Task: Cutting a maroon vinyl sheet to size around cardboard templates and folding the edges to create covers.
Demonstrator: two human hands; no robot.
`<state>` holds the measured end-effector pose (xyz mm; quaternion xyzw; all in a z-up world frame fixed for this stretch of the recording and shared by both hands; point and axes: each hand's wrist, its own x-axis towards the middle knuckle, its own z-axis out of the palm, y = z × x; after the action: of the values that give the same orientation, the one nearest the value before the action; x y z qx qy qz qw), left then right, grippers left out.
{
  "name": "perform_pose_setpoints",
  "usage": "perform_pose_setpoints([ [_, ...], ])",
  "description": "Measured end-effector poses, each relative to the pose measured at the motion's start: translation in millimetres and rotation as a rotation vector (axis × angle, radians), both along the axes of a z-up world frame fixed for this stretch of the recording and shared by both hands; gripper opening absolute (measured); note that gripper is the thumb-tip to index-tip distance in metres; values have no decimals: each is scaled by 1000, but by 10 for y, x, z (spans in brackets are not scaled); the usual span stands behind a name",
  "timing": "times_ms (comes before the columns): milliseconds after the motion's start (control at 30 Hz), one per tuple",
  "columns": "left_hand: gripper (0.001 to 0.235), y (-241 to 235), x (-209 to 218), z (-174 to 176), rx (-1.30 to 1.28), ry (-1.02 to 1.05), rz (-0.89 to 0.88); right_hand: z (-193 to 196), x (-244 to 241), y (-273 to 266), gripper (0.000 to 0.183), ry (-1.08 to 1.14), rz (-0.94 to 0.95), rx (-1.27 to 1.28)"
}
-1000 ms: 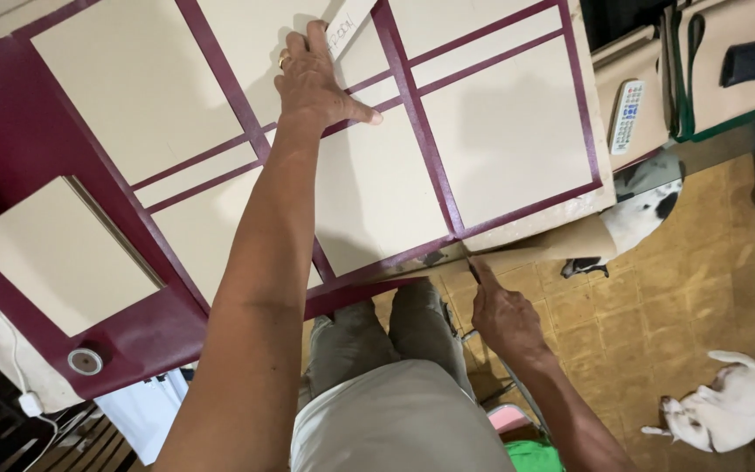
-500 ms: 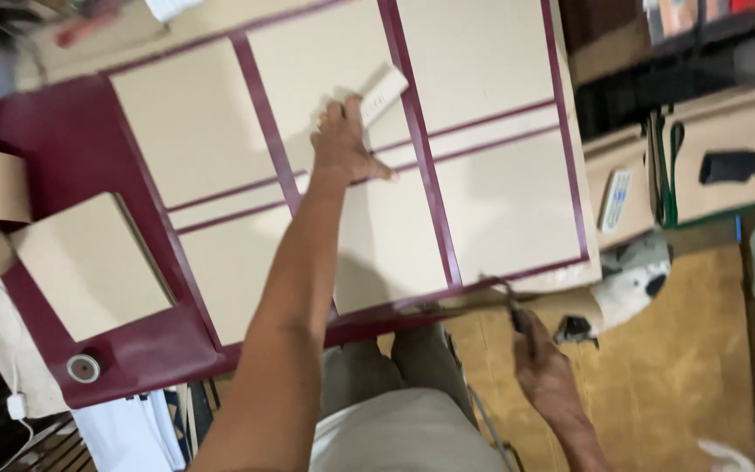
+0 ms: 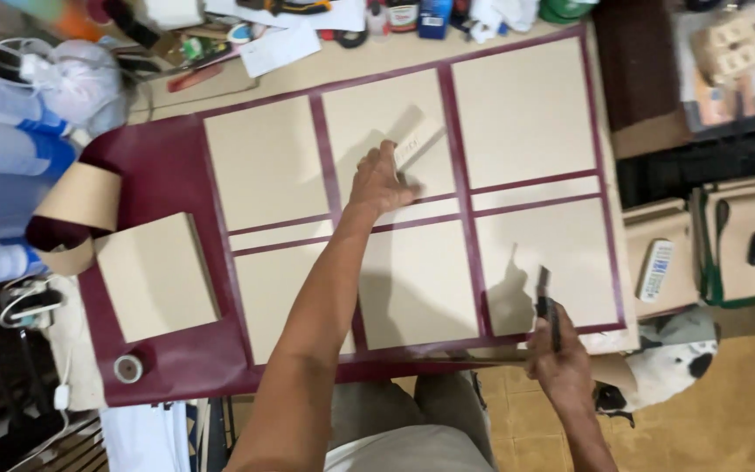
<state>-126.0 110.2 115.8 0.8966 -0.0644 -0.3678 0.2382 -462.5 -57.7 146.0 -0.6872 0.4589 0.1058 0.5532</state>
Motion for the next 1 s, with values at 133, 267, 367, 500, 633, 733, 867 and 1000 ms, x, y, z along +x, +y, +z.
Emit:
perform_pose_setpoints([
  [133,41,779,680,-1318,-199,-609,127,44,576,512,53,311,275,-138],
  [267,25,1335,1274,-1053,-66,-605,276,7,1170,1183,61,166,296,-124],
  [367,27,1541,1651,-1288,-53,-553,329,-69,1728,1620,57,-4,368,-279],
  [500,43,1460,1885,-1302,-131,-479,329,-516,2501,1846,56,-301,501,-506],
  [633,48,1310,1844,-1016,-142,-336,321,-628,3210,1976,54,-264,487,-471],
  [733,49,1250,1857,-935,-60,-262,440,-903,3567,1987,52,-254,538,-505],
  [867,45,1272,1877,-915,-76,-193,451,-1111,3850,2009,52,-284,572,-573],
  [1000,46,1280,1891,-1049,-79,-265,428,-1089,3947,1988,53,-179,610,-558],
])
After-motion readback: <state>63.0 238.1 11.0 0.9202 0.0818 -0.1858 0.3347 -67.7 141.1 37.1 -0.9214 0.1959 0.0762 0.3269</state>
